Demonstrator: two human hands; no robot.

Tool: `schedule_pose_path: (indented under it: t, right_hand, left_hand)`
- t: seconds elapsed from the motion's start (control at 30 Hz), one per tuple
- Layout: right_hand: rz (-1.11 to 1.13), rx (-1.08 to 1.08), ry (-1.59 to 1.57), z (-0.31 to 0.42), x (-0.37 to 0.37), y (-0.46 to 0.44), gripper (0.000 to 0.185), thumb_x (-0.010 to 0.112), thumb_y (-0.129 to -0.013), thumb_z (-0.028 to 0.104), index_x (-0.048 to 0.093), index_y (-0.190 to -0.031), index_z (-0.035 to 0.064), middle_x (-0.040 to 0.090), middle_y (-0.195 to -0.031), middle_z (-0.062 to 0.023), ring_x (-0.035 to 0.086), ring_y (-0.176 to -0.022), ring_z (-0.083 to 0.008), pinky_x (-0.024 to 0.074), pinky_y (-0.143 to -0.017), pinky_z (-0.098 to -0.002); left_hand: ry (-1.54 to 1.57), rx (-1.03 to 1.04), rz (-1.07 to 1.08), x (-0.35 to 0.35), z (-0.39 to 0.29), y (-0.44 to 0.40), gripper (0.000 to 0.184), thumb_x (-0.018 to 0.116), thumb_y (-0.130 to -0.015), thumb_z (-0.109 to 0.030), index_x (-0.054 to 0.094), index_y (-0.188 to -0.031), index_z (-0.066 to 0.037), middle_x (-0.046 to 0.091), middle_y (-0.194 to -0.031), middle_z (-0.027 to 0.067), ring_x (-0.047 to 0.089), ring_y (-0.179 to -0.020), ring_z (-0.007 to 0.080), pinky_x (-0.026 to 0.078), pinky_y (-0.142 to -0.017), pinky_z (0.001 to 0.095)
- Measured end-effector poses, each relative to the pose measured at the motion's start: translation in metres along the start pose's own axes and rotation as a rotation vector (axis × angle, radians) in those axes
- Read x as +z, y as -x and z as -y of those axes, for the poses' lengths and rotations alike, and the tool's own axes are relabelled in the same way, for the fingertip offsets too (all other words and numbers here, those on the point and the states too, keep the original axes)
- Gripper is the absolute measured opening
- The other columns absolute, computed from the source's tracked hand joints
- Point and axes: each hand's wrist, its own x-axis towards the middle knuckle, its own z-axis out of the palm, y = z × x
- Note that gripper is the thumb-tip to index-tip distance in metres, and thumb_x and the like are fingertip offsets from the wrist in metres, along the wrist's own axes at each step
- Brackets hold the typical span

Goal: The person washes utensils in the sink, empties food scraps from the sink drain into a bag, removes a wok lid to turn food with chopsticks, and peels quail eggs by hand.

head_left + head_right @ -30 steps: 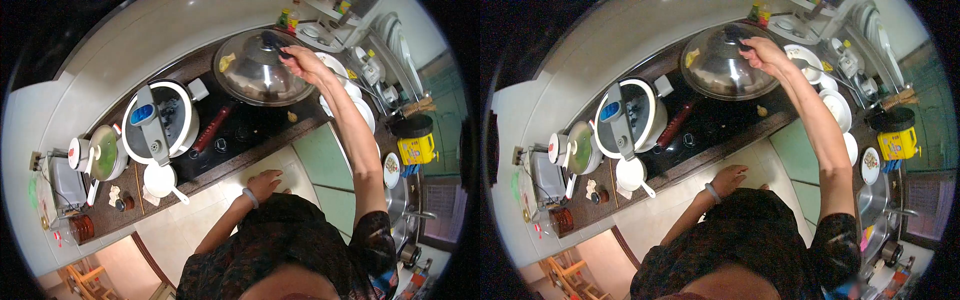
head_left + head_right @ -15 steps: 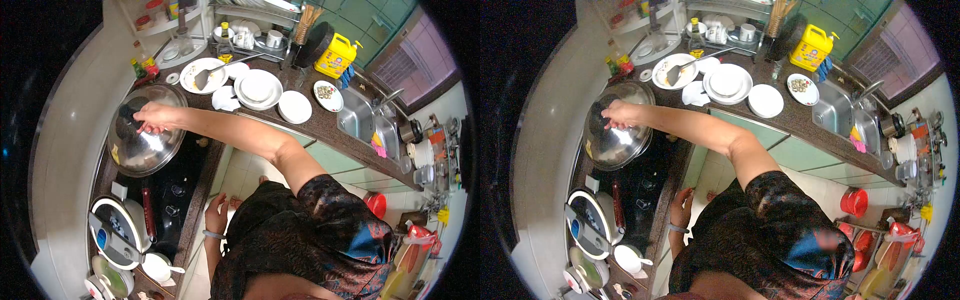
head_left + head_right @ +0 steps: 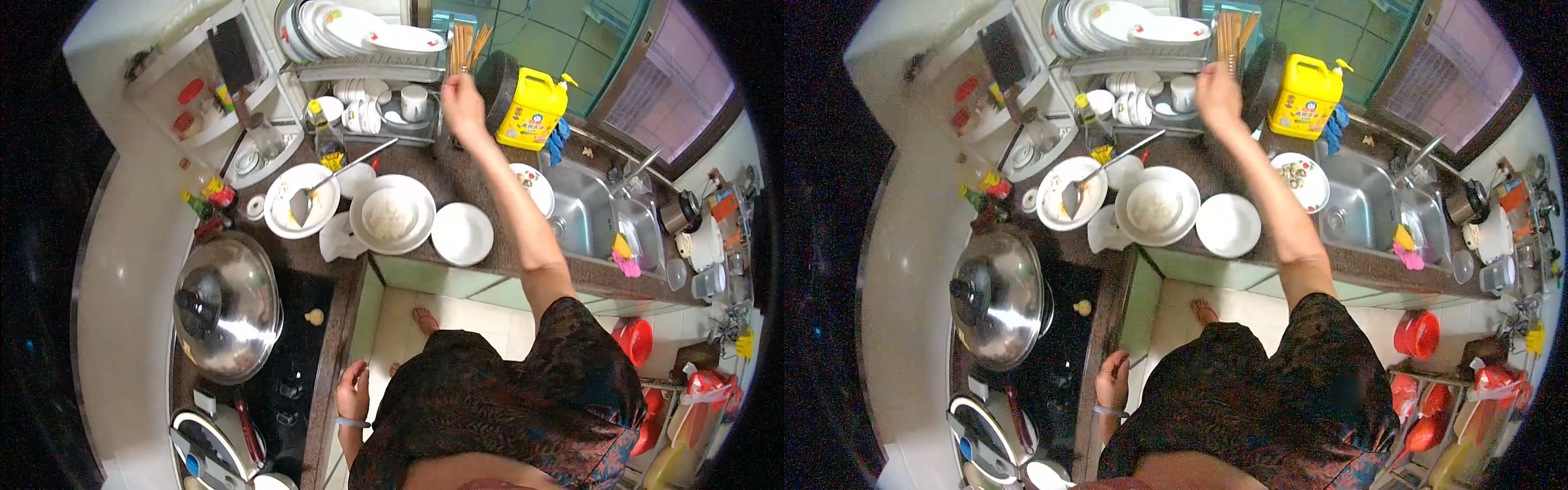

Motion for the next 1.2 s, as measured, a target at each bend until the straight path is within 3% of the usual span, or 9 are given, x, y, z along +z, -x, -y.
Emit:
schedule_pose_path:
  t: [0.3, 0.47, 0.67, 0.8, 0.83, 0.87, 1.0, 1.17, 1.2]
  right_hand:
    - [-0.187, -0.119, 0.281, -0.138, 0.005, -0.183, 0.02, 0.053, -0.083, 0.011, 0.058, -0.096, -0.0042, 0.06, -0.093, -0.0292, 0.059, -0.09, -0.0436, 0.0475, -0.08, -0.0502]
    - [0.115, 0.077, 0.318, -0.161, 0.021, -0.243, 0.035, 0.053, -0.085, 0.031, 0.067, -0.083, -0.001, 0.065, -0.086, -0.0262, 0.064, -0.084, -0.0418, 0.0511, -0.075, -0.0479]
    - [0.231, -0.142, 0.627, -0.243, 0.041, -0.303, 0.045, 0.054, -0.086, 0.045, 0.07, -0.086, 0.0024, 0.067, -0.088, -0.0219, 0.065, -0.085, -0.0393, 0.0507, -0.071, -0.0455]
    - [0.393, -0.401, 0.61, -0.312, 0.06, -0.372, 0.059, 0.04, -0.091, 0.058, 0.06, -0.121, 0.0109, 0.065, -0.105, -0.0212, 0.063, -0.091, -0.0378, 0.0484, -0.077, -0.0443]
    - [0.463, -0.22, 0.48, -0.314, 0.063, -0.383, 0.059, 0.039, -0.092, 0.057, 0.057, -0.125, 0.0121, 0.065, -0.108, -0.0197, 0.062, -0.098, -0.0332, 0.0475, -0.082, -0.0417]
    - [0.543, -0.371, 0.04, -0.296, 0.059, -0.353, 0.064, 0.039, -0.09, 0.061, 0.057, -0.126, 0.0117, 0.064, -0.113, -0.0167, 0.061, -0.1, -0.0289, 0.0472, -0.085, -0.0408]
    - [0.633, -0.498, 0.799, -0.351, 0.086, -0.427, 0.059, 0.042, -0.09, 0.059, 0.058, -0.118, 0.0089, 0.066, -0.101, -0.0163, 0.061, -0.09, -0.0345, 0.0482, -0.077, -0.0454]
    - [0.336, -0.387, 1.06, -0.35, 0.076, -0.449, 0.058, 0.046, -0.087, 0.056, 0.064, -0.083, 0.0006, 0.064, -0.079, -0.0172, 0.063, -0.078, -0.0318, 0.0497, -0.065, -0.0505]
    - [-0.041, -0.254, 0.929, -0.32, 0.072, -0.439, 0.061, 0.047, -0.086, 0.057, 0.064, -0.076, -0.0006, 0.065, -0.078, -0.018, 0.063, -0.067, -0.0315, 0.048, -0.054, -0.0462]
  left_hand:
    - [0.19, -0.121, -0.032, 0.055, -0.046, -0.066, 0.021, 0.059, -0.09, -0.005, 0.06, -0.11, 0.0, 0.066, -0.104, 0.0077, 0.061, -0.096, 0.0143, 0.048, -0.085, 0.0271]
    - [0.146, -0.085, -0.026, 0.071, -0.05, -0.082, 0.022, 0.059, -0.09, -0.006, 0.06, -0.111, 0.001, 0.066, -0.105, 0.0096, 0.061, -0.097, 0.0159, 0.048, -0.086, 0.0273]
    - [-0.085, -0.135, -0.027, 0.062, -0.095, -0.096, 0.027, 0.061, -0.089, -0.015, 0.062, -0.114, -0.004, 0.066, -0.107, 0.0145, 0.065, -0.094, 0.024, 0.05, -0.084, 0.0315]
    - [-0.117, -0.04, -0.079, 0.07, -0.077, -0.097, 0.03, 0.06, -0.09, -0.021, 0.06, -0.117, -0.007, 0.064, -0.113, 0.0142, 0.065, -0.096, 0.0284, 0.051, -0.084, 0.0359]
    - [-0.129, -0.004, -0.084, 0.072, -0.073, -0.099, 0.03, 0.059, -0.09, -0.021, 0.059, -0.118, -0.009, 0.064, -0.114, 0.0141, 0.065, -0.096, 0.0293, 0.052, -0.083, 0.0373]
    - [-0.142, 0.031, -0.086, 0.073, -0.069, -0.1, 0.031, 0.058, -0.091, -0.021, 0.058, -0.119, -0.01, 0.064, -0.114, 0.0141, 0.065, -0.096, 0.0303, 0.052, -0.083, 0.0387]
    - [-0.128, -0.033, -0.11, 0.064, -0.08, -0.093, 0.031, 0.055, -0.092, -0.024, 0.056, -0.12, -0.012, 0.063, -0.113, 0.0148, 0.063, -0.095, 0.0344, 0.051, -0.081, 0.0435]
    - [-0.135, 0.105, -0.149, 0.074, -0.059, -0.09, 0.031, 0.054, -0.092, -0.024, 0.056, -0.119, -0.01, 0.064, -0.11, 0.0161, 0.062, -0.097, 0.0354, 0.049, -0.083, 0.0435]
    - [-0.128, 0.112, -0.149, 0.072, -0.062, -0.091, 0.031, 0.054, -0.092, -0.024, 0.056, -0.119, -0.01, 0.064, -0.11, 0.0161, 0.062, -0.097, 0.0354, 0.049, -0.083, 0.0435]
